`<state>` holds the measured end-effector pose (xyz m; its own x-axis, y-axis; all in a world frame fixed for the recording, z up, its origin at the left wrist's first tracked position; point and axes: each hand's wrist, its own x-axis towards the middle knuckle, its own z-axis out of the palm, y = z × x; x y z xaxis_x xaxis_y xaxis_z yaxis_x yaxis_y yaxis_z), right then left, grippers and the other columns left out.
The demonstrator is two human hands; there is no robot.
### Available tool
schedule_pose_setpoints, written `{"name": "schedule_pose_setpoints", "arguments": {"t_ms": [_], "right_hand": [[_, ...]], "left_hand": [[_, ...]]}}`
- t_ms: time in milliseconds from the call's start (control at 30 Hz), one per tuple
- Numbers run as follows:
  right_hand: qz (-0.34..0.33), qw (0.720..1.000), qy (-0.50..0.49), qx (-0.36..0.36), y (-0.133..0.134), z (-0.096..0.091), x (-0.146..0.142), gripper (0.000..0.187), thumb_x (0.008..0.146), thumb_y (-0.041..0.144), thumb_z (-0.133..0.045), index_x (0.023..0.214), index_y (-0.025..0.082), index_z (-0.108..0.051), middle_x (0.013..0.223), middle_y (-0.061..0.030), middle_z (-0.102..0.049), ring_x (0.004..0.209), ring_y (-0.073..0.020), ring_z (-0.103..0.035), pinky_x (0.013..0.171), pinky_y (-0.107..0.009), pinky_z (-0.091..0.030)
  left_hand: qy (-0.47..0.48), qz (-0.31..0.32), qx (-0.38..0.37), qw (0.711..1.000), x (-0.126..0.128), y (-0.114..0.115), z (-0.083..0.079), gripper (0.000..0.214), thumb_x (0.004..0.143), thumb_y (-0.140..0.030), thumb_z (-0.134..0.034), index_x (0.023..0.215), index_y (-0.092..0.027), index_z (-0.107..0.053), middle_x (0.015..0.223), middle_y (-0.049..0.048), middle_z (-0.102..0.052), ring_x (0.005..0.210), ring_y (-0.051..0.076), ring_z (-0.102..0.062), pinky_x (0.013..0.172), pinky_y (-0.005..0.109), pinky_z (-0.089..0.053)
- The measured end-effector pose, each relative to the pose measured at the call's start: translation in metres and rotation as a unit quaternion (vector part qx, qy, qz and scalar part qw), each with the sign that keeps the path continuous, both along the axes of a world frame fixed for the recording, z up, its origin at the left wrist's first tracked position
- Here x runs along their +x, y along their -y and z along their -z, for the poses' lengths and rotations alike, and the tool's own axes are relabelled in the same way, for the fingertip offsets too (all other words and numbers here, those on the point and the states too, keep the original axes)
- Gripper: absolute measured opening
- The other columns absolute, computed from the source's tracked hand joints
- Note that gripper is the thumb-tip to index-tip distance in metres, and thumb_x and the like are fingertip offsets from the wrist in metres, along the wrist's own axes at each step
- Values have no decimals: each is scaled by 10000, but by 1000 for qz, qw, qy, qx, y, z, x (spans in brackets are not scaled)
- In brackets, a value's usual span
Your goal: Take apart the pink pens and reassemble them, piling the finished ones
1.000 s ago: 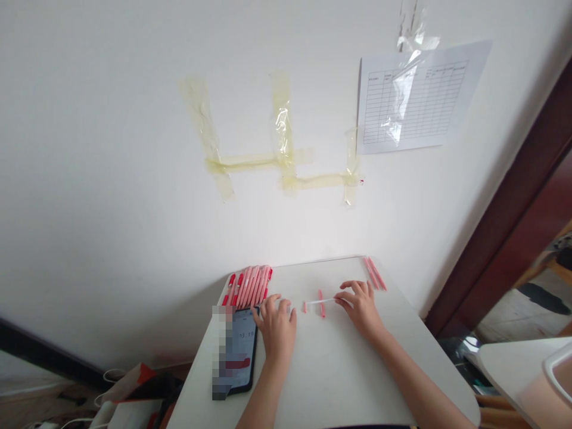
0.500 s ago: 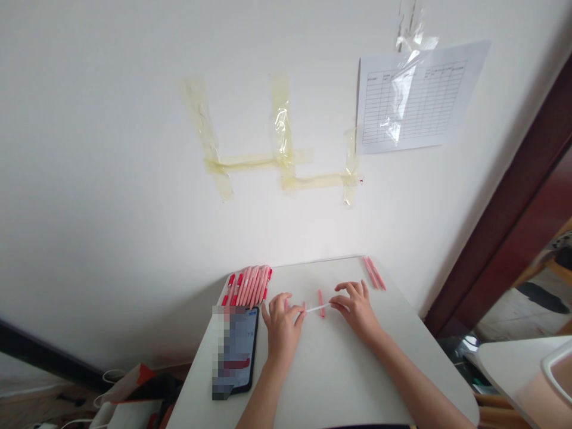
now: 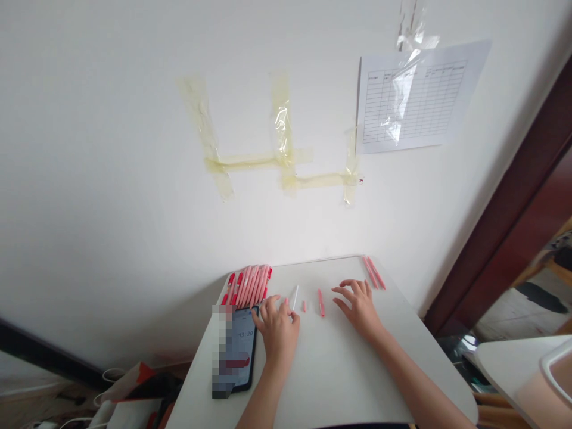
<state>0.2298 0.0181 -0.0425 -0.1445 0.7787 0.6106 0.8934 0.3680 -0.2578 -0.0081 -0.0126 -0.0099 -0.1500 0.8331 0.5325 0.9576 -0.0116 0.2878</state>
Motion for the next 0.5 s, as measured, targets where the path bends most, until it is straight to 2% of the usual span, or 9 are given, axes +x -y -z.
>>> {"name": "schedule_pose_setpoints", "arguments": {"t_ms": [200, 500], "right_hand": [[-4, 1000, -9, -7, 0, 1, 0, 222, 991, 351, -542, 1166, 342, -679, 1173, -67, -630, 1123, -279, -578, 1131, -654, -301], [5, 1000, -1, -2, -1, 3, 1, 250, 988, 315, -524, 1191, 325, -670, 1165, -74, -632, 1101, -271, -583, 1106, -607, -351]], "left_hand": [[-10, -3, -43, 999, 1, 0, 3, 214, 778, -187, -579, 903, -225, -748, 1269, 105, -621, 1278, 307, -463, 1161, 668, -224], [-10, -5, -53, 999, -1, 1, 3, 194, 791, -241, -604, 930, -234, -740, 1296, 105, -602, 1306, 324, -442, 1157, 686, -222]]}}
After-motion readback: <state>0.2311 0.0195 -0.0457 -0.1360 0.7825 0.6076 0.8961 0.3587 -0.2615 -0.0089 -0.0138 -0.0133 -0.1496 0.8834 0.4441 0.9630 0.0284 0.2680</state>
